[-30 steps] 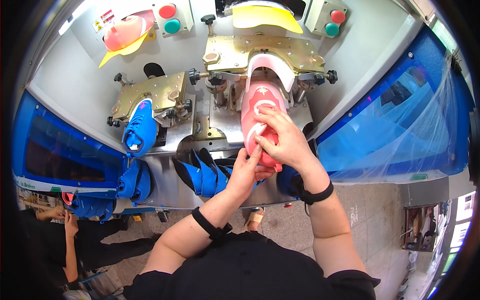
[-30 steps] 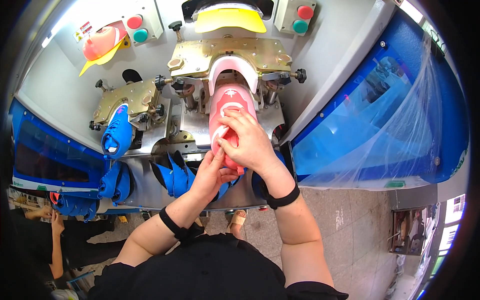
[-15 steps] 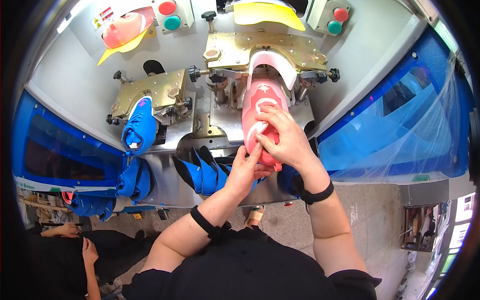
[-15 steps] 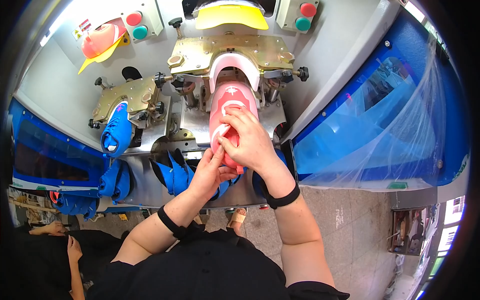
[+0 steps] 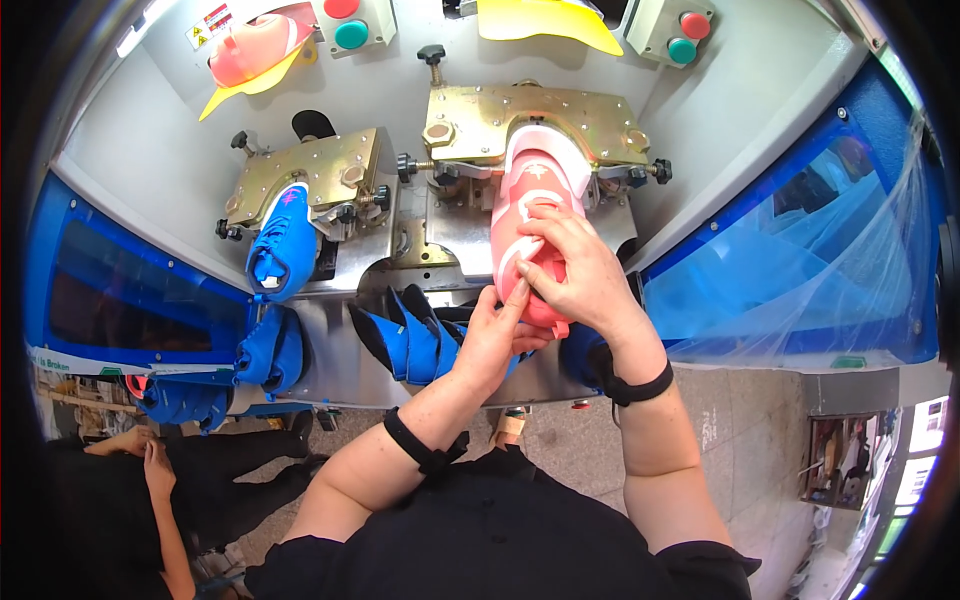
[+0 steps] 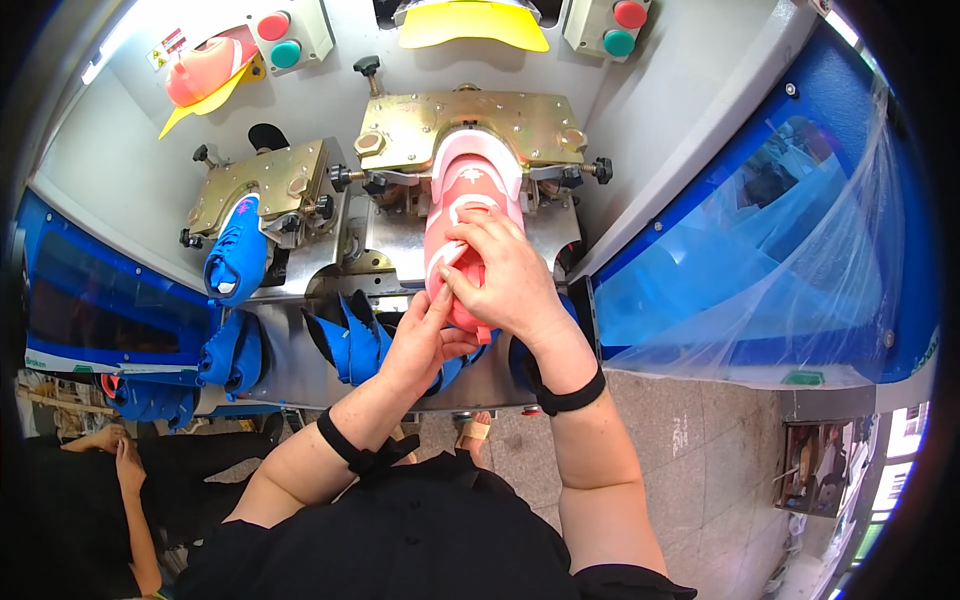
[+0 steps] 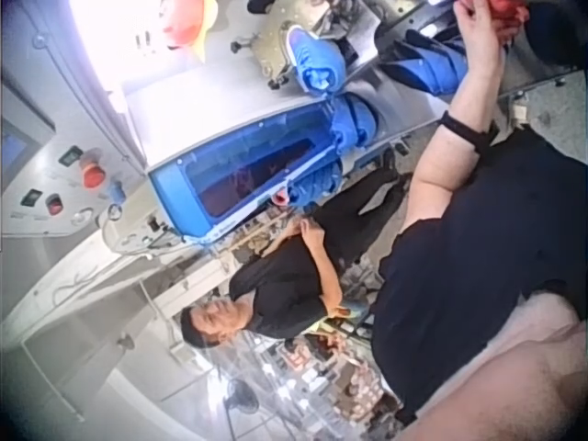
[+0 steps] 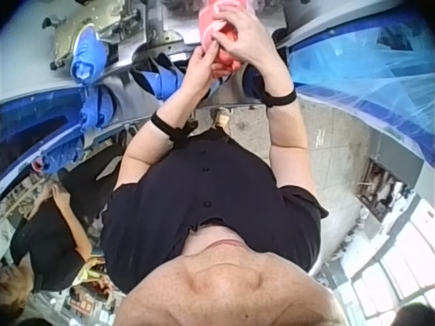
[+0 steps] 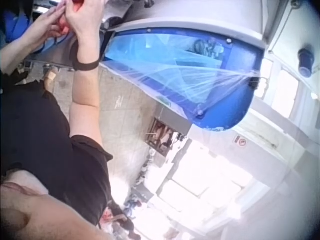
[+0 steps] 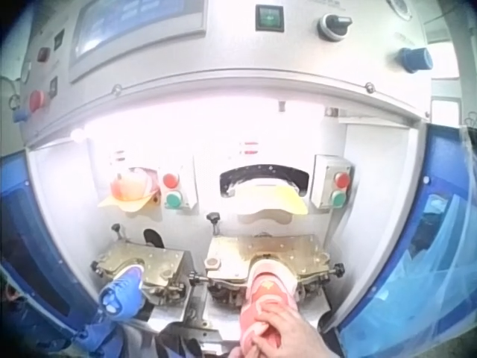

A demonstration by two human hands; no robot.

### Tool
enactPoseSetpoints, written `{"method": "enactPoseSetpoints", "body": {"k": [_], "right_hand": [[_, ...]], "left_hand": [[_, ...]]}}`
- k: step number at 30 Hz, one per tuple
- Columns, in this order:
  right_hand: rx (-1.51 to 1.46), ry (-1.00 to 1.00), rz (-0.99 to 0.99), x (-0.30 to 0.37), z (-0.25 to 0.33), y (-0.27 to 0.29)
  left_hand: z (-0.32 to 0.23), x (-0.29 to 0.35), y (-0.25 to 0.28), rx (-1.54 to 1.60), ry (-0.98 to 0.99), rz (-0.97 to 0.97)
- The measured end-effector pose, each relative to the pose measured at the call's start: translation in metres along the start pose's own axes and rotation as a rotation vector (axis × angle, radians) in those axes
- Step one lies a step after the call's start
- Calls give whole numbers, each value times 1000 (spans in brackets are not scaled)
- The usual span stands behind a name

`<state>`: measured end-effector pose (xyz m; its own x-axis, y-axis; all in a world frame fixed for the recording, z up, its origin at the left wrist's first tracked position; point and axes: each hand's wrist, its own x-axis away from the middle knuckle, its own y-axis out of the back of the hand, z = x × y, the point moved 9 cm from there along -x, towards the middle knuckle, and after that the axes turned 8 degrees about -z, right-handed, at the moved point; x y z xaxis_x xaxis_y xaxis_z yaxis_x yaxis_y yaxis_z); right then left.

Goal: Operating a shoe lasting machine to shape blue and pink shoe uppers.

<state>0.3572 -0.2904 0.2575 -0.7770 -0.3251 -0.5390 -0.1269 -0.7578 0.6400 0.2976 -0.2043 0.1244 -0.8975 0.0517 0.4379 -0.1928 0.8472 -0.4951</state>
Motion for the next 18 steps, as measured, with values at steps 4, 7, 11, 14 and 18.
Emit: {"method": "enactPoseSetpoints", "body": {"k": [4,7,11,14,18], "right_hand": [[43,15,24,-6,-5,-6],[82,50,-35,-10,-7,-8],[15,-16,39,-9,-17,-18],[13,-28,42,-7,-22,-18],[19,-40,43,-4,-24,-18]], "left_hand": [[4,-2,5,-21,32,-11],[4,-3,8,28,-6,-18],[8,-4,12,11,-3,-49],[12,-3,14,7,19,-69],[13,-1,13,-54,29,-65]]}}
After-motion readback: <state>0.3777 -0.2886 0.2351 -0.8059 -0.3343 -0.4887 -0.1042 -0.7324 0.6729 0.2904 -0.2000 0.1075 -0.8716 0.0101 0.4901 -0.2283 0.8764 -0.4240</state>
